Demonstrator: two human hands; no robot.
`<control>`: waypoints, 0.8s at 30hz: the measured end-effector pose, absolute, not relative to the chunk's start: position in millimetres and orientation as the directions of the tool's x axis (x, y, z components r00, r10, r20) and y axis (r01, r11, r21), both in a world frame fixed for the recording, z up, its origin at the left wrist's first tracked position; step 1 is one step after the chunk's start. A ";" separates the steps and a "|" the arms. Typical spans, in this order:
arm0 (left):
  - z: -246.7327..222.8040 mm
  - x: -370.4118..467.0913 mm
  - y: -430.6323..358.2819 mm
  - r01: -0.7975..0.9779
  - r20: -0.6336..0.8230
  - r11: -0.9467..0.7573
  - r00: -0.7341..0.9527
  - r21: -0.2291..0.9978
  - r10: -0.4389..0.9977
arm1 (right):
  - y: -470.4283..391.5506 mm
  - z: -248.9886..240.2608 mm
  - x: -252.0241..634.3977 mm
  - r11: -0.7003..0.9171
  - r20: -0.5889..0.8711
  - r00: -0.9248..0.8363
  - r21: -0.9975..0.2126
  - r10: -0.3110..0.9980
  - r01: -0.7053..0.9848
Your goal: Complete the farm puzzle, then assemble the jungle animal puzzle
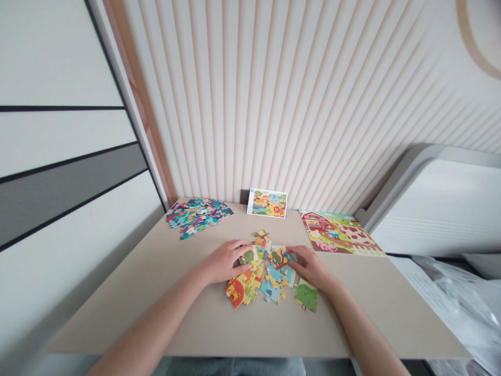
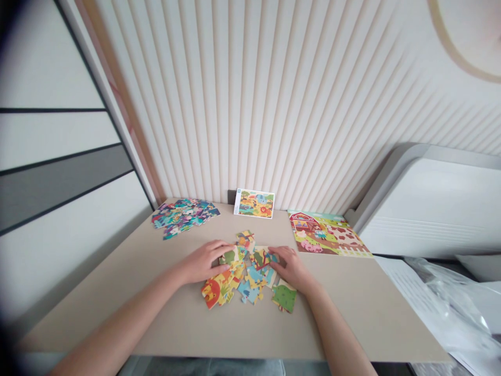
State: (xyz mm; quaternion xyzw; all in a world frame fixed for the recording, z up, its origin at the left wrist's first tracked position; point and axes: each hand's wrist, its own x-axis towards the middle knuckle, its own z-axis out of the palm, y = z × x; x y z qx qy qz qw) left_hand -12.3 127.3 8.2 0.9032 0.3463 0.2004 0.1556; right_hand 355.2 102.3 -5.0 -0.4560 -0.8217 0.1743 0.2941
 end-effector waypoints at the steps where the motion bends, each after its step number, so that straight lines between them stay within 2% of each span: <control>1: 9.2 -11.9 126.7 0.563 0.256 -0.712 0.679 0.421 0.688 | 101.9 -5.4 355.2 0.526 0.328 -0.412 -0.551 0.850 0.647; 8: 9.7 -11.7 125.6 0.556 0.257 -0.710 0.679 0.432 0.688 | 100.7 -8.5 349.1 0.555 0.322 -0.452 -0.521 0.832 0.648; 16: 7.3 -12.7 127.4 0.550 0.251 -0.722 0.694 0.419 0.675 | 102.5 -5.4 345.8 0.461 0.329 -0.332 -0.500 0.884 0.733; 24: 10.7 -11.2 125.5 0.548 0.238 -0.729 0.707 0.409 0.666 | 98.5 -2.0 335.0 0.480 0.276 -0.393 -0.476 0.877 0.737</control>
